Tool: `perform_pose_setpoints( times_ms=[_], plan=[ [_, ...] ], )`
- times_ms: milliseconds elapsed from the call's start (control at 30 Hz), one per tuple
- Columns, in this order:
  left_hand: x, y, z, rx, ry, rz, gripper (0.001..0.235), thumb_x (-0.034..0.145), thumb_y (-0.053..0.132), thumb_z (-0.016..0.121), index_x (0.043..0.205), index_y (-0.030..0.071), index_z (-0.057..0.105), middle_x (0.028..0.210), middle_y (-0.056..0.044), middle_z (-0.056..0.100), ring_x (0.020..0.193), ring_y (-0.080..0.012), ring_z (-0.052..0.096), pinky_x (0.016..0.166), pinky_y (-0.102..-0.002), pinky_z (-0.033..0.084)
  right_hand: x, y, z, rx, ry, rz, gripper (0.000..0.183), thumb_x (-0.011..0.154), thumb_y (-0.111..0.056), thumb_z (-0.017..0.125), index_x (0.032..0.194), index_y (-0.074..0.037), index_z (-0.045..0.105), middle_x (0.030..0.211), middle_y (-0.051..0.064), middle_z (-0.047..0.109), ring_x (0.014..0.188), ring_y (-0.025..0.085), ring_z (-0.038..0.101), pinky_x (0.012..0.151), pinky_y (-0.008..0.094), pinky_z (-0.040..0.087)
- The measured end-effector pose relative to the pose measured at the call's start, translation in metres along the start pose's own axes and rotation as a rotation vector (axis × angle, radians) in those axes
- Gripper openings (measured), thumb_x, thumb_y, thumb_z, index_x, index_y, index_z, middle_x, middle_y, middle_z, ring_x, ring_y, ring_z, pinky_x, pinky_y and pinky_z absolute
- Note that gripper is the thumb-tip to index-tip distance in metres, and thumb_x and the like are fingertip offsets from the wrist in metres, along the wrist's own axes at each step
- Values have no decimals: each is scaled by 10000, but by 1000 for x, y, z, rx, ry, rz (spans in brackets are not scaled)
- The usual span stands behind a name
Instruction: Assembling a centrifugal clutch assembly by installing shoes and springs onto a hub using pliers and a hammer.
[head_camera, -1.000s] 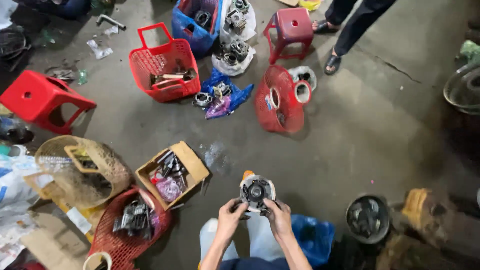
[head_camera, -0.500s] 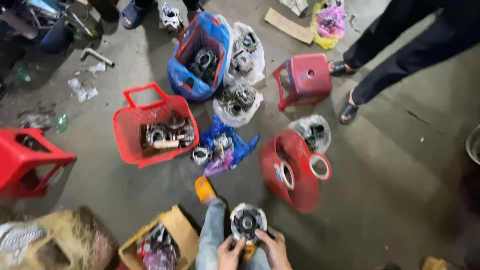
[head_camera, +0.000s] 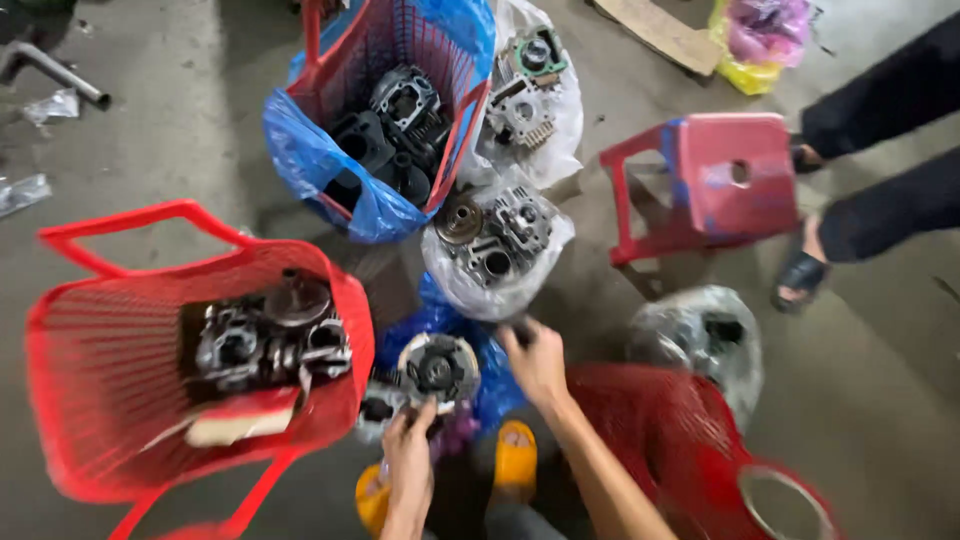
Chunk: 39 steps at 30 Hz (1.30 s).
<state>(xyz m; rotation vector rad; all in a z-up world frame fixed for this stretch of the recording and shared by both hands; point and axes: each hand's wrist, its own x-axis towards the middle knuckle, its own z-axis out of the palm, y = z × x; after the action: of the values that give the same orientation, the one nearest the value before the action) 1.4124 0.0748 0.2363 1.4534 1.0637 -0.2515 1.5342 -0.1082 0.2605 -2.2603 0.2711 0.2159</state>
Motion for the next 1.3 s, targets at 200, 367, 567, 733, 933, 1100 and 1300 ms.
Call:
perform_pose_setpoints(
  times_ms=[200, 367, 567, 733, 933, 1100, 1300],
  plan=[
    [132, 8, 73, -420, -11, -44, 266, 919, 161, 692, 1017, -76, 762, 925, -125, 735, 811, -193, 597, 772, -301, 436, 205, 52, 123, -265, 225, -263, 314, 797, -229, 717, 1077, -90, 690, 994, 173, 665, 877, 394, 630, 756, 464, 525],
    [206, 2, 87, -603, -10, 19, 264, 922, 89, 669, 1052, -131, 735, 937, -196, 734, 756, -244, 635, 688, -318, 498, 299, 83, 187, -645, 144, -230, 406, 781, -276, 730, 1098, -53, 608, 995, 226, 639, 857, 448, 682, 657, 510, 584],
    [236, 13, 85, -557, 36, 53, 237, 902, 51, 673, 1046, -129, 725, 1070, -180, 726, 981, -252, 633, 958, -326, 447, 309, 81, 178, -494, -55, -293, 217, 711, -206, 700, 750, 5, 732, 753, 248, 707, 657, 488, 656, 635, 505, 554],
    [268, 0, 109, -637, -68, -44, 222, 943, 76, 673, 1044, -118, 710, 858, -189, 709, 671, -242, 622, 619, -313, 485, 314, 11, 81, -460, -57, -58, 334, 865, -283, 769, 933, 44, 760, 735, 156, 746, 551, 265, 721, 507, 347, 621],
    [287, 38, 156, -235, -40, 143, 264, 858, 158, 739, 970, -73, 796, 927, -128, 768, 819, -194, 654, 782, -283, 499, 281, -42, -11, -126, 173, -139, 201, 853, -155, 725, 964, 11, 708, 731, 124, 745, 476, 170, 649, 343, 268, 514],
    [359, 21, 194, 221, 12, 252, 430, 775, 480, 795, 942, 85, 827, 959, -147, 782, 1031, -360, 721, 906, -470, 541, 285, -19, -17, -198, 221, 6, 288, 742, -423, 750, 872, -168, 788, 796, 143, 758, 861, 349, 756, 706, 499, 585],
    [375, 9, 193, 593, -147, 432, 372, 918, 372, 648, 1141, 105, 781, 1023, -161, 782, 1105, -374, 705, 994, -507, 529, 271, -15, 2, -129, 169, -7, 316, 737, -359, 767, 903, -92, 800, 833, 199, 763, 880, 376, 758, 726, 529, 577]
  ],
)
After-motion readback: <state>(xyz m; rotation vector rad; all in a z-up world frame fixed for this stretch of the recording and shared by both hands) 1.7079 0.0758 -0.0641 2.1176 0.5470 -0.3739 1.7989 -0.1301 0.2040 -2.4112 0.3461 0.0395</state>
